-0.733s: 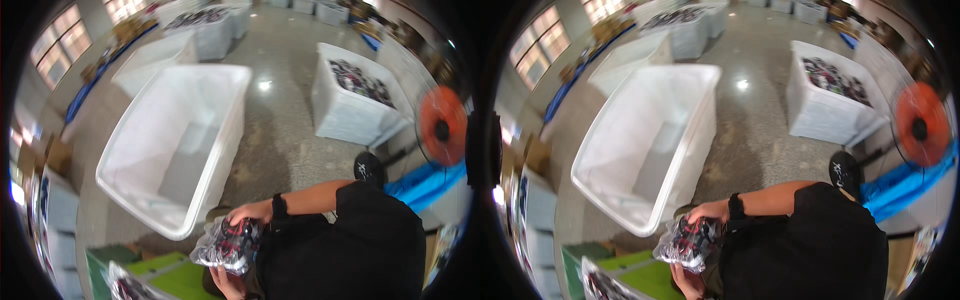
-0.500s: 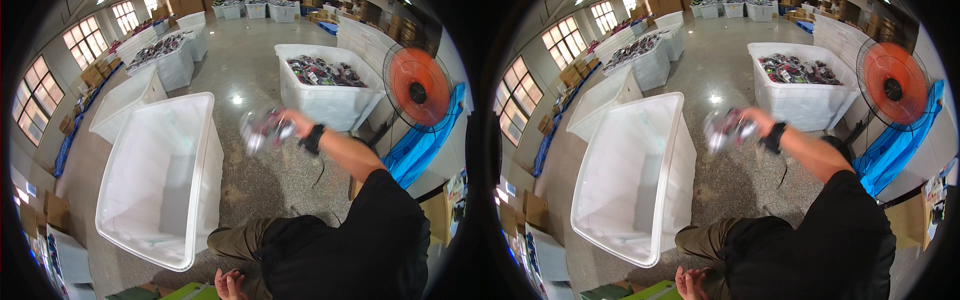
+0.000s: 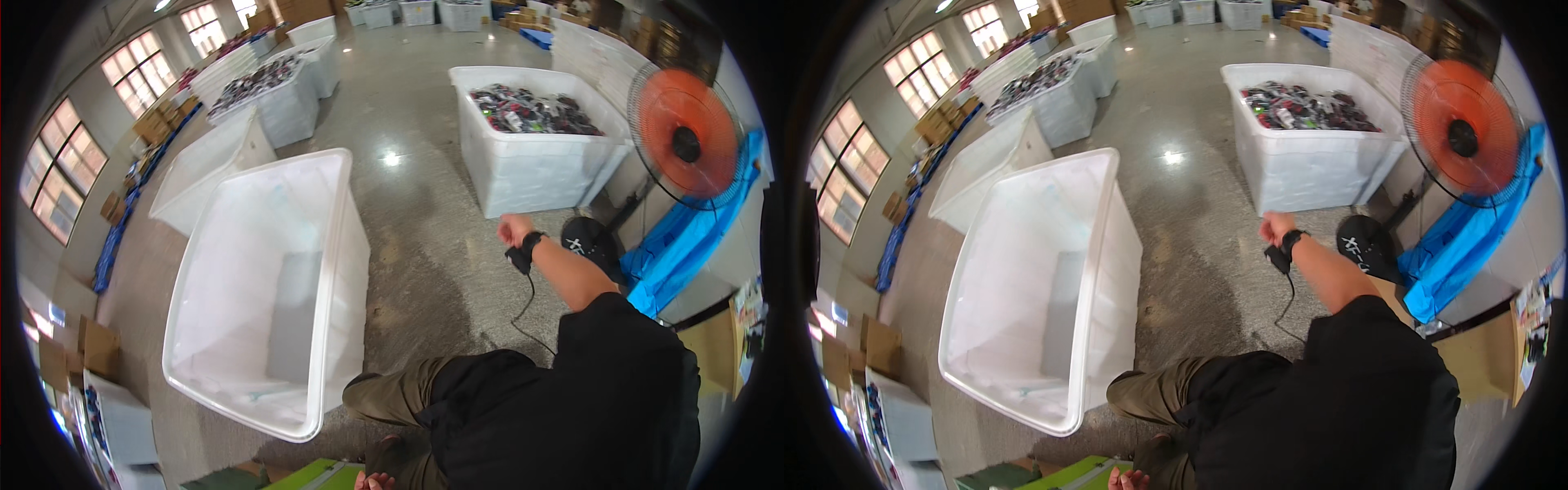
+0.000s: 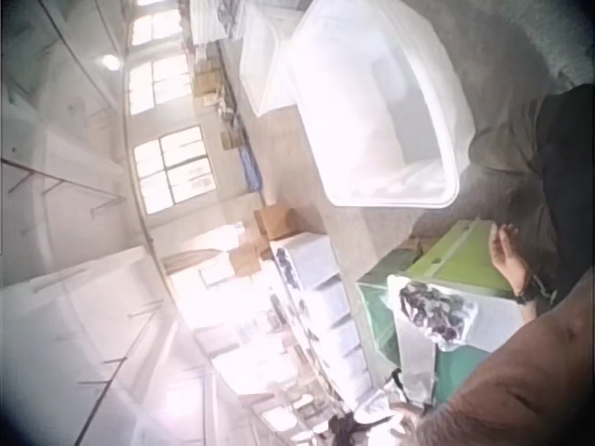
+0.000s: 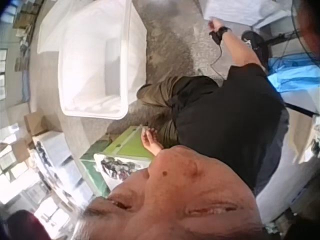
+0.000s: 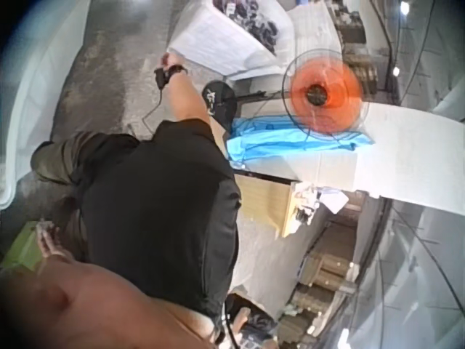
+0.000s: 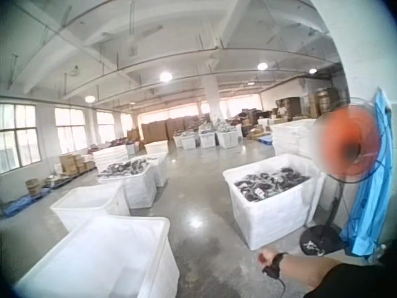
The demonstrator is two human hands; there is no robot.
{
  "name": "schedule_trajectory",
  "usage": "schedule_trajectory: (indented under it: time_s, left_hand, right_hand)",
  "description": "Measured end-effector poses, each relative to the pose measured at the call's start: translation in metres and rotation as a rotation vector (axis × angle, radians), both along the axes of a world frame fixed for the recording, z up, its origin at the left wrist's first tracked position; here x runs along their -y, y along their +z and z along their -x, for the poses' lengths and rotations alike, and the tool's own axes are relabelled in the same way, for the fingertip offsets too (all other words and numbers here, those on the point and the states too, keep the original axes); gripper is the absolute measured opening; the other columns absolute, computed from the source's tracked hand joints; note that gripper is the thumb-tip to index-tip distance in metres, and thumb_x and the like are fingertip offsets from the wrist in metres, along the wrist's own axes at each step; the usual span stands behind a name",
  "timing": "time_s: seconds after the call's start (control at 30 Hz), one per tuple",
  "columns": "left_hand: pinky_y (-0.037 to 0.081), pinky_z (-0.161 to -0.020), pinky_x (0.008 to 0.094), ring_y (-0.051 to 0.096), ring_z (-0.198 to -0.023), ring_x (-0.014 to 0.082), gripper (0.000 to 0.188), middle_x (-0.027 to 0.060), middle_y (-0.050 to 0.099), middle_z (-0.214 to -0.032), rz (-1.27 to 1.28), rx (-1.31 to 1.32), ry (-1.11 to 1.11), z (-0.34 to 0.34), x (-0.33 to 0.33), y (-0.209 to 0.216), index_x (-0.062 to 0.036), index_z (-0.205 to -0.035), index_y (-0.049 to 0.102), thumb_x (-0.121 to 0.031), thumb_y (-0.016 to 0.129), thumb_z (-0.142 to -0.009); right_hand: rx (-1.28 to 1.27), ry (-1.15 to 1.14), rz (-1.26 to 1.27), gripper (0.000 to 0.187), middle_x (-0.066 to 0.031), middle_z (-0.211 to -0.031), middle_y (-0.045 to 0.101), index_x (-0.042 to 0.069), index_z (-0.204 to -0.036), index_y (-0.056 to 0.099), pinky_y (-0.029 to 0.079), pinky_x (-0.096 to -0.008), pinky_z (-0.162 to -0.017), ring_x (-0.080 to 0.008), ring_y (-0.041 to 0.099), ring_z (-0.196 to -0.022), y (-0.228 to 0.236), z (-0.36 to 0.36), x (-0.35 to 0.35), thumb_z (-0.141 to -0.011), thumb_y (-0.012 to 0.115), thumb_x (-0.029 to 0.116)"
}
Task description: The person picks packaged footwear from a white bin and places them onto a conveyor belt. They repeatedly transfer items between bins and the belt, occasionally moving an empty bin to a new location.
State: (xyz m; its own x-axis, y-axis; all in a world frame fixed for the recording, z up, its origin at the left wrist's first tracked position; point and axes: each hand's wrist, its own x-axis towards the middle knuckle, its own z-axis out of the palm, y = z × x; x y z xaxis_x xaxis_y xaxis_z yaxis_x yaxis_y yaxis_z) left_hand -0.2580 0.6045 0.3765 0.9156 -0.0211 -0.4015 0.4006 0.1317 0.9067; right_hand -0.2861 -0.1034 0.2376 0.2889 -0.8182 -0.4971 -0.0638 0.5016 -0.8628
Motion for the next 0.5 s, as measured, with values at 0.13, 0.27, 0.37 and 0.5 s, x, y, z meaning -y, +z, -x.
schedule_trajectory:
  time_s: [0.13,0.27,0.37,0.5]
  left_hand:
    - [0.056,-0.09,0.0378,0.065,-0.106,0.0231,0.041,0.0139,0.065,-0.123,-0.042,-0.006,0.07,0.019,-0.012,-0.003,0.0,-0.139,0.053,-0.013,0.064,-0.102]
    - [0.055,-0.091,0.0297,0.067,-0.103,0.0171,0.035,0.009,0.068,-0.112,0.021,0.061,0.202,0.046,-0.024,-0.012,0.0005,-0.135,0.058,-0.006,0.063,-0.1]
    - [0.054,-0.091,0.0285,0.066,-0.104,0.0143,0.036,0.0072,0.067,-0.113,-0.022,0.036,0.313,0.073,-0.034,-0.011,-0.0011,-0.138,0.056,-0.009,0.062,-0.103]
    - [0.053,-0.093,0.0283,0.064,-0.105,0.0126,0.041,0.0055,0.066,-0.114,-0.029,0.028,0.481,0.111,-0.055,0.001,-0.0014,-0.141,0.054,-0.016,0.063,-0.103]
  right_hand:
    - [0.013,0.543,-0.121,0.03,-0.0097,-0.063,0.064,0.007,-0.072,0.062,0.046,-0.0335,-0.045,-0.0202,0.06,-0.05,-0.033,-0.059,-0.085,-0.096,0.066,0.024]
    - [-0.091,1.041,-0.123,0.024,-0.0079,-0.069,0.065,0.009,-0.083,0.063,0.049,-0.035,-0.045,-0.0196,0.063,-0.054,-0.045,-0.122,-0.149,-0.099,0.063,0.026]
    - [-0.179,1.264,-0.09,0.019,-0.0052,-0.069,0.062,0.011,-0.087,0.061,0.051,-0.0361,-0.049,-0.0206,0.064,-0.058,-0.05,-0.173,-0.19,-0.096,0.065,0.027]
    - [-0.347,1.453,0.088,0.021,-0.0036,-0.073,0.063,0.01,-0.104,0.062,0.053,-0.0348,-0.05,-0.0186,0.064,-0.06,-0.058,-0.24,-0.26,-0.096,0.066,0.029]
